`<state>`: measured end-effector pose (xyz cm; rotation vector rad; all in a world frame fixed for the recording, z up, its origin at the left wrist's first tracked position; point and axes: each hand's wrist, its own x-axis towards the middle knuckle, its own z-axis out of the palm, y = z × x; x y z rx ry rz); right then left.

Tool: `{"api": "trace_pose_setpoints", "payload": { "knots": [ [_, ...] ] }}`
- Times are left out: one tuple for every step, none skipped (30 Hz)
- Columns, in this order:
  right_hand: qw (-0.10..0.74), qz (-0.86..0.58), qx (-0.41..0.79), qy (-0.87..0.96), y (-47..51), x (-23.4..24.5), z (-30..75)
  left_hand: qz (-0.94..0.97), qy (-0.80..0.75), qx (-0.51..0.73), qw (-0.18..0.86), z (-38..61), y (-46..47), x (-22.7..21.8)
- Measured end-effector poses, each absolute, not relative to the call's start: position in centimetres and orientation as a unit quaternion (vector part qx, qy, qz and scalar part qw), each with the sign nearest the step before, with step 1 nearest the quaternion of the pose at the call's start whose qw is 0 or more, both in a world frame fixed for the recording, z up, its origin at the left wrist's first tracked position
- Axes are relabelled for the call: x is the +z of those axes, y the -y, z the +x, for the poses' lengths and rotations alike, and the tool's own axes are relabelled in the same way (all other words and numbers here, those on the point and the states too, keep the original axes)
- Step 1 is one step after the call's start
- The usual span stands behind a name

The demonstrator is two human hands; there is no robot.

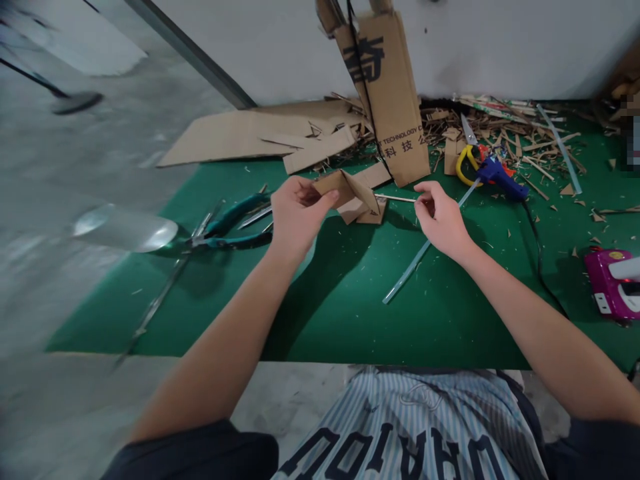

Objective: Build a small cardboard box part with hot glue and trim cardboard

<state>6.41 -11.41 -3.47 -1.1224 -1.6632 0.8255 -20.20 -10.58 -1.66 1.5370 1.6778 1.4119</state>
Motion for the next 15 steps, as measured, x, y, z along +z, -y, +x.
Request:
{"api": "trace_pose_setpoints", "payload": {
  "knots": [
    [0.463, -0.457, 0.336, 0.681, 11.4, -3.4, 6.4, 0.558, -0.608, 0.517, 0.227, -20.3, 10.5, -1.8],
    [0.459, -0.457, 0.337, 0.684, 11.5, -3.4, 6.4, 0.557, -0.608, 0.518, 0.225, -20.4, 10.5, -1.8],
    [0.455, -0.456, 0.338, 0.686, 11.5, -3.3, 6.4, 0.556, -0.610, 0.519, 0.221, -20.6, 10.4, -1.9],
    [0.452, -0.456, 0.338, 0.688, 11.6, -3.3, 6.4, 0.554, -0.614, 0.518, 0.218, -20.7, 10.4, -2.0],
    [0.449, -0.456, 0.338, 0.690, 11.6, -3.2, 6.3, 0.549, -0.620, 0.518, 0.214, -20.8, 10.3, -2.0],
    [0.447, -0.456, 0.338, 0.692, 11.6, -3.1, 6.3, 0.544, -0.627, 0.517, 0.208, -20.9, 10.2, -2.1],
    [0.444, -0.456, 0.336, 0.694, 11.7, -3.0, 6.3, 0.538, -0.633, 0.519, 0.201, -21.1, 10.1, -2.2],
    [0.442, -0.456, 0.335, 0.696, 11.7, -3.0, 6.2, 0.531, -0.639, 0.522, 0.193, -21.3, 10.0, -2.2],
    [0.440, -0.456, 0.333, 0.698, 11.7, -2.9, 6.2, 0.525, -0.644, 0.524, 0.188, -21.5, 9.8, -2.3],
    [0.440, -0.455, 0.332, 0.700, 11.8, -2.9, 6.2, 0.521, -0.646, 0.526, 0.185, -21.6, 9.7, -2.4],
    [0.439, -0.454, 0.331, 0.701, 11.8, -2.8, 6.2, 0.518, -0.647, 0.528, 0.186, -21.8, 9.5, -2.5],
    [0.438, -0.453, 0.331, 0.702, 11.8, -2.8, 6.2, 0.516, -0.646, 0.530, 0.190, -21.9, 9.4, -2.6],
    [0.437, -0.453, 0.332, 0.703, 11.8, -2.7, 6.2, 0.514, -0.644, 0.532, 0.195, -22.0, 9.4, -2.7],
    [0.436, -0.453, 0.333, 0.703, 11.8, -2.7, 6.2, 0.513, -0.643, 0.533, 0.201, -22.1, 9.3, -2.7],
    [0.434, -0.453, 0.334, 0.703, 11.8, -2.7, 6.2, 0.513, -0.641, 0.532, 0.206, -22.1, 9.3, -2.7]
  ]
}}
